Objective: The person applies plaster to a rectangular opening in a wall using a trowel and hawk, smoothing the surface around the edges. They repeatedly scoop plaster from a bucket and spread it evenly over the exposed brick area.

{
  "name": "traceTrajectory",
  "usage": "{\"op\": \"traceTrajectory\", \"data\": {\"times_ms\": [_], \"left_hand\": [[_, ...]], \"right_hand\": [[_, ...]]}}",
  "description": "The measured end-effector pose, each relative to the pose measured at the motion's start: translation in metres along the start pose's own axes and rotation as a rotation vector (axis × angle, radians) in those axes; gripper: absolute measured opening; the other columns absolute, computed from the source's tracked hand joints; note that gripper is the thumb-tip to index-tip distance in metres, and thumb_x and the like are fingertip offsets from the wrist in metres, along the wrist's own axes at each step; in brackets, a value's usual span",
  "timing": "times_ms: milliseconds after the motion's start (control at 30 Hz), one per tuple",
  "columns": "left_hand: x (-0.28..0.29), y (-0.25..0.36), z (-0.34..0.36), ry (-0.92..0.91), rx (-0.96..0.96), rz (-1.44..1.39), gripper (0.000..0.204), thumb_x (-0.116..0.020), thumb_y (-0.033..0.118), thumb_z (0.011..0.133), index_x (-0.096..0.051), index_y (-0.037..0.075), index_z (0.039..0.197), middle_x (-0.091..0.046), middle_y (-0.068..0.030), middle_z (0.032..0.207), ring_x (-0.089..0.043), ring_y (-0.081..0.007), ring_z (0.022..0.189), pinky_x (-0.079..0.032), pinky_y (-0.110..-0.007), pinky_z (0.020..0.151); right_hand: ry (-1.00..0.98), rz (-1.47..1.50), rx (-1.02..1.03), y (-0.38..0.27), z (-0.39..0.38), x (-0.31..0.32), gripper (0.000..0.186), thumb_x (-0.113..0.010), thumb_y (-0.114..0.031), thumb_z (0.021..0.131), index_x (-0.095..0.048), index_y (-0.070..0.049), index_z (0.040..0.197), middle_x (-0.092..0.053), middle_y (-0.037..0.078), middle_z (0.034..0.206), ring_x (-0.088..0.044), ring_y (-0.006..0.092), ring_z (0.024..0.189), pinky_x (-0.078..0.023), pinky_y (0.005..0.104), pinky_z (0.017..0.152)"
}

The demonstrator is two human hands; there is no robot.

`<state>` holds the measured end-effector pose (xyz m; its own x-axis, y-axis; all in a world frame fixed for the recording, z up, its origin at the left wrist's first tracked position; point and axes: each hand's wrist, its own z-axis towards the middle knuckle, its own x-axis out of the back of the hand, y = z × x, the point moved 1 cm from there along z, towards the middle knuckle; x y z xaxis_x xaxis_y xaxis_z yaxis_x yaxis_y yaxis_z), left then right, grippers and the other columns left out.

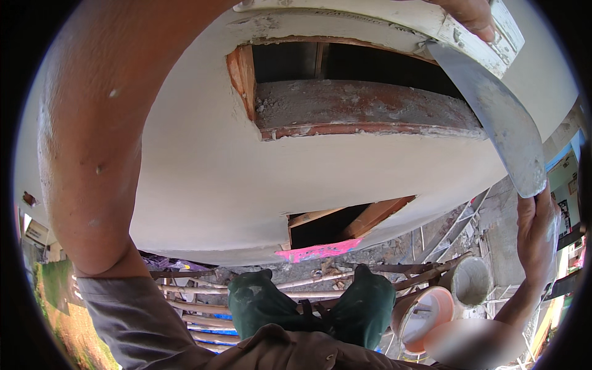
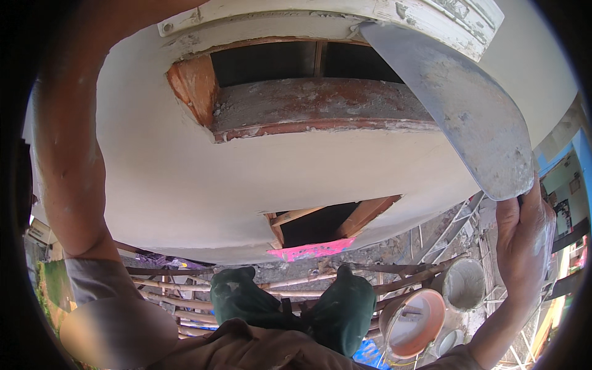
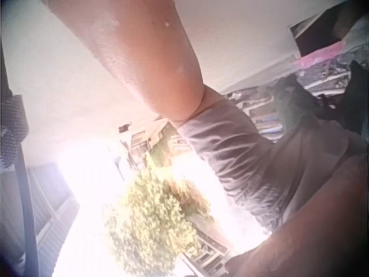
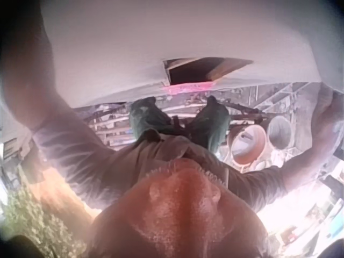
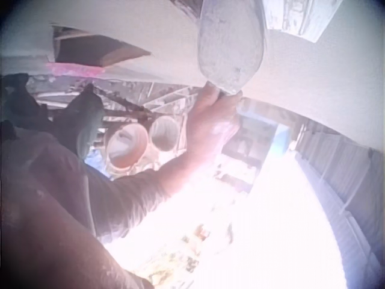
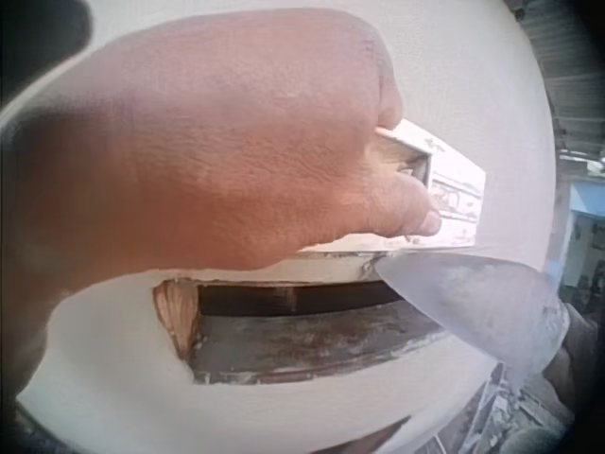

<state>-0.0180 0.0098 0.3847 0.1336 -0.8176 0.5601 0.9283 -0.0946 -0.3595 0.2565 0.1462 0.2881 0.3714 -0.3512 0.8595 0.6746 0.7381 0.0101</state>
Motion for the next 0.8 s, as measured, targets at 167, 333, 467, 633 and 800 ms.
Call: {"op": "traceTrajectory", "data": {"times_ms": [167, 333, 467, 633, 800], "left_hand": [[0.002, 0.001, -0.005, 0.013, 0.021, 0.066, 0.050, -0.073, 0.041, 0.079, -0.069, -0.008, 0.087, -0.066, -0.0250, 0.081, -0.064, -0.0364, 0.074, -0.050, -0.041, 0.069], [0.007, 0.004, -0.012, 0.048, 0.051, 0.160, 0.050, -0.072, 0.042, 0.080, -0.069, -0.008, 0.088, -0.066, -0.0255, 0.082, -0.064, -0.0373, 0.075, -0.051, -0.042, 0.070], [0.013, 0.008, -0.012, -0.028, 0.148, 0.182, 0.051, -0.071, 0.042, 0.080, -0.069, -0.008, 0.089, -0.066, -0.0257, 0.083, -0.064, -0.0377, 0.076, -0.051, -0.042, 0.071], [0.027, 0.003, -0.006, -0.242, 0.243, 0.170, 0.055, -0.068, 0.047, 0.081, -0.069, -0.007, 0.089, -0.066, -0.0251, 0.081, -0.064, -0.0378, 0.074, -0.051, -0.042, 0.070], [0.019, -0.003, -0.013, -0.162, 0.144, 0.140, 0.054, -0.069, 0.047, 0.081, -0.070, -0.006, 0.089, -0.067, -0.0227, 0.077, -0.064, -0.0353, 0.070, -0.051, -0.040, 0.067]], "right_hand": [[0.015, -0.243, -0.225, 0.032, -0.009, 0.010, 0.042, -0.043, -0.031, 0.105, -0.053, 0.003, 0.127, -0.063, 0.022, 0.091, -0.057, 0.0312, 0.075, -0.046, 0.0412, 0.067], [0.073, -0.132, 0.221, -0.005, -0.024, 0.016, 0.041, -0.051, -0.032, 0.099, -0.054, 0.005, 0.115, -0.059, 0.020, 0.072, -0.059, 0.0414, 0.067, -0.044, 0.0450, 0.060], [0.031, 0.016, 0.082, -0.040, -0.014, 0.005, 0.032, -0.054, -0.027, 0.098, -0.053, 0.004, 0.103, -0.054, 0.016, 0.062, -0.057, 0.0387, 0.059, -0.042, 0.0436, 0.055], [0.106, 0.061, 0.144, -0.070, 0.002, -0.002, 0.027, -0.061, -0.020, 0.093, -0.053, 0.005, 0.102, -0.053, 0.016, 0.061, -0.058, 0.0386, 0.058, -0.042, 0.0437, 0.053], [0.075, 0.052, 0.106, -0.081, 0.005, 0.002, 0.023, -0.058, -0.020, 0.094, -0.055, 0.002, 0.101, -0.056, 0.018, 0.067, -0.057, 0.0405, 0.066, -0.043, 0.0445, 0.065]]}}
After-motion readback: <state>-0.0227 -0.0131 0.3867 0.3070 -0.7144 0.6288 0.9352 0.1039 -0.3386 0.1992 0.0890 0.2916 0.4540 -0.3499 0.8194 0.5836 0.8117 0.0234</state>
